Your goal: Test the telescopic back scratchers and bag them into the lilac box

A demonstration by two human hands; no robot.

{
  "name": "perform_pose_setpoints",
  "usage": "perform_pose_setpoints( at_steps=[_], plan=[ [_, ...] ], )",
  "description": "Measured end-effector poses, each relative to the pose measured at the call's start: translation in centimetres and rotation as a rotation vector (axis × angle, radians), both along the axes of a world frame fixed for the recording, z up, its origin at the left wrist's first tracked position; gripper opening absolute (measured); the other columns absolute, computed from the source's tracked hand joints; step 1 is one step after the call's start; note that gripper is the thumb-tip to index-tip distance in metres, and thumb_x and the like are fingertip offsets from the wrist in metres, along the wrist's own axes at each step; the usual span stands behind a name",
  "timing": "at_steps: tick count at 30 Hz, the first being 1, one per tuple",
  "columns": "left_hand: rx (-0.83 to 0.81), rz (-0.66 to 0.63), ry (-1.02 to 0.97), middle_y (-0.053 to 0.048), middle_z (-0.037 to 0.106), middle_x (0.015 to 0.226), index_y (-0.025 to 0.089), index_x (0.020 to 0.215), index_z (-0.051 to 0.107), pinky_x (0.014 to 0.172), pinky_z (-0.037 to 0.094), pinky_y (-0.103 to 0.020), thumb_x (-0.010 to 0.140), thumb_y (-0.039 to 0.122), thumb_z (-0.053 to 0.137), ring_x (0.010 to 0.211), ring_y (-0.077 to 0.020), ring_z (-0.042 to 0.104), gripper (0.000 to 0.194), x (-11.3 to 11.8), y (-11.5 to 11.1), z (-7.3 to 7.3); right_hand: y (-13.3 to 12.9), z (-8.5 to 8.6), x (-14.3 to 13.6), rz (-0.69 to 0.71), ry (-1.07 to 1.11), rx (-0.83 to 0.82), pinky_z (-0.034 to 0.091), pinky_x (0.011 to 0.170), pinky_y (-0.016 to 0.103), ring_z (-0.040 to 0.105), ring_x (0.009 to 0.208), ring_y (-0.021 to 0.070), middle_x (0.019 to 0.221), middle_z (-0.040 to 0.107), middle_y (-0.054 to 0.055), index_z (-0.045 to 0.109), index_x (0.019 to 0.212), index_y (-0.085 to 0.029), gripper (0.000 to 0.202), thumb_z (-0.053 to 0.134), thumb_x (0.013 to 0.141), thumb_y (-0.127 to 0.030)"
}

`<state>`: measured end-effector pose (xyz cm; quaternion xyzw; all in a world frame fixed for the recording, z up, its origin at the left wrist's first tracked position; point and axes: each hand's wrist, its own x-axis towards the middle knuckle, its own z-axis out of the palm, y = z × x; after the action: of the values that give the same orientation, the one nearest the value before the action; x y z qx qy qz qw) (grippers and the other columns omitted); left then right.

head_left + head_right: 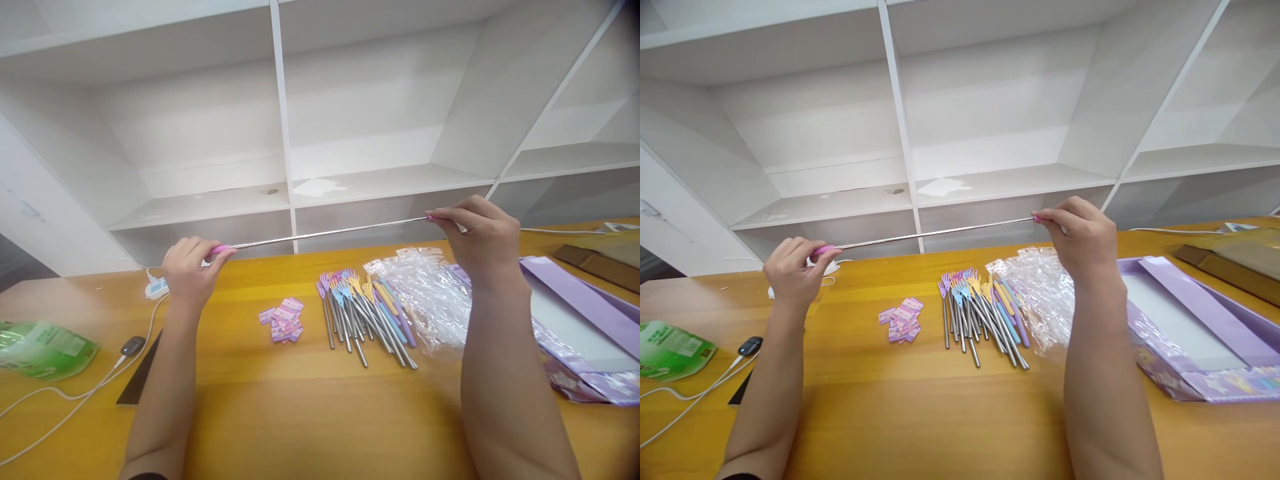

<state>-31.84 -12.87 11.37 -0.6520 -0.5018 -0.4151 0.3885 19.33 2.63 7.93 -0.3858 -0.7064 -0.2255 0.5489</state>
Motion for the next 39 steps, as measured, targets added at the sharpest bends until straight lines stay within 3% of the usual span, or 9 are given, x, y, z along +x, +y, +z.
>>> perform_pose_setpoints(
  at_steps=[13, 16, 20, 27, 32, 37, 39],
  plan=[
    [-0.014, 0.038, 0.024, 0.0, 0.064, 0.066, 0.022, 0.081, 0.074, 0.064, 0.035, -0.033, 0.097, 0.043, 0.076, 0.065, -0.0173, 0.048, 0.026, 1.2, -1.2, 0.8, -0.7, 0.9, 0.0, 0.034, -0.114, 0.047, 0.041, 0.063, 0.025, 0.057, 0.069, 0.0103, 0.077, 0.07, 0.004, 0.083, 0.089, -0.023, 0.012, 0.077, 0.097, -0.03],
    [-0.02, 0.021, 0.056, 0.001, 0.066, 0.067, 0.022, 0.082, 0.075, 0.063, 0.035, -0.033, 0.096, 0.041, 0.078, 0.064, -0.0172, 0.049, 0.023, 3.1, -1.4, 0.2, -1.8, 1.5, -2.3, 0.158, -0.164, 0.105, 0.044, 0.065, 0.024, 0.058, 0.07, 0.0105, 0.077, 0.069, 0.003, 0.083, 0.093, -0.023, 0.007, 0.077, 0.096, -0.025],
    [-0.011, 0.053, 0.061, 0.001, 0.07, 0.07, 0.023, 0.085, 0.075, 0.063, 0.033, -0.034, 0.095, 0.038, 0.08, 0.065, -0.0176, 0.051, 0.019, 6.7, -1.3, -1.4, -3.9, 1.6, -8.2, 0.245, -0.308, 0.166, 0.041, 0.07, 0.028, 0.059, 0.075, 0.0124, 0.083, 0.071, 0.002, 0.08, 0.098, -0.024, 0.017, 0.067, 0.101, -0.013],
    [-0.035, 0.027, 0.093, 0.002, 0.069, 0.068, 0.023, 0.082, 0.073, 0.064, 0.029, -0.036, 0.096, 0.038, 0.078, 0.065, -0.0176, 0.052, 0.021, 10.1, -1.1, -3.6, -7.2, -0.7, -16.6, 0.342, -0.377, 0.245, 0.035, 0.069, 0.03, 0.049, 0.072, 0.0139, 0.077, 0.064, 0.002, 0.073, 0.098, -0.018, 0.012, 0.063, 0.103, -0.014],
    [-0.048, -0.007, 0.087, 0.002, 0.07, 0.069, 0.023, 0.084, 0.072, 0.064, 0.027, -0.036, 0.097, 0.039, 0.078, 0.066, -0.0185, 0.051, 0.021, 10.5, -1.0, -3.8, -8.4, -1.5, -18.4, 0.387, -0.301, 0.214, 0.034, 0.067, 0.03, 0.045, 0.07, 0.0142, 0.075, 0.061, 0.002, 0.071, 0.095, -0.017, 0.01, 0.065, 0.103, -0.017],
    [-0.181, -0.086, 0.095, 0.001, 0.069, 0.071, 0.023, 0.086, 0.072, 0.067, 0.03, -0.036, 0.098, 0.04, 0.075, 0.069, -0.0183, 0.052, 0.021, 9.4, -1.1, -2.8, -8.8, -0.8, -17.8, 0.387, -0.341, 0.16, 0.035, 0.07, 0.029, 0.045, 0.071, 0.0138, 0.076, 0.061, 0.001, 0.07, 0.096, -0.019, 0.011, 0.064, 0.105, -0.021],
    [-0.22, -0.062, 0.125, 0.0, 0.071, 0.076, 0.023, 0.09, 0.072, 0.072, 0.034, -0.036, 0.1, 0.04, 0.073, 0.073, -0.0192, 0.054, 0.02, 9.3, -1.4, -2.4, -9.0, -0.5, -17.6, 0.391, -0.34, 0.144, 0.035, 0.071, 0.03, 0.047, 0.071, 0.0138, 0.078, 0.062, 0.001, 0.071, 0.097, -0.019, 0.01, 0.064, 0.105, -0.022]
  ],
)
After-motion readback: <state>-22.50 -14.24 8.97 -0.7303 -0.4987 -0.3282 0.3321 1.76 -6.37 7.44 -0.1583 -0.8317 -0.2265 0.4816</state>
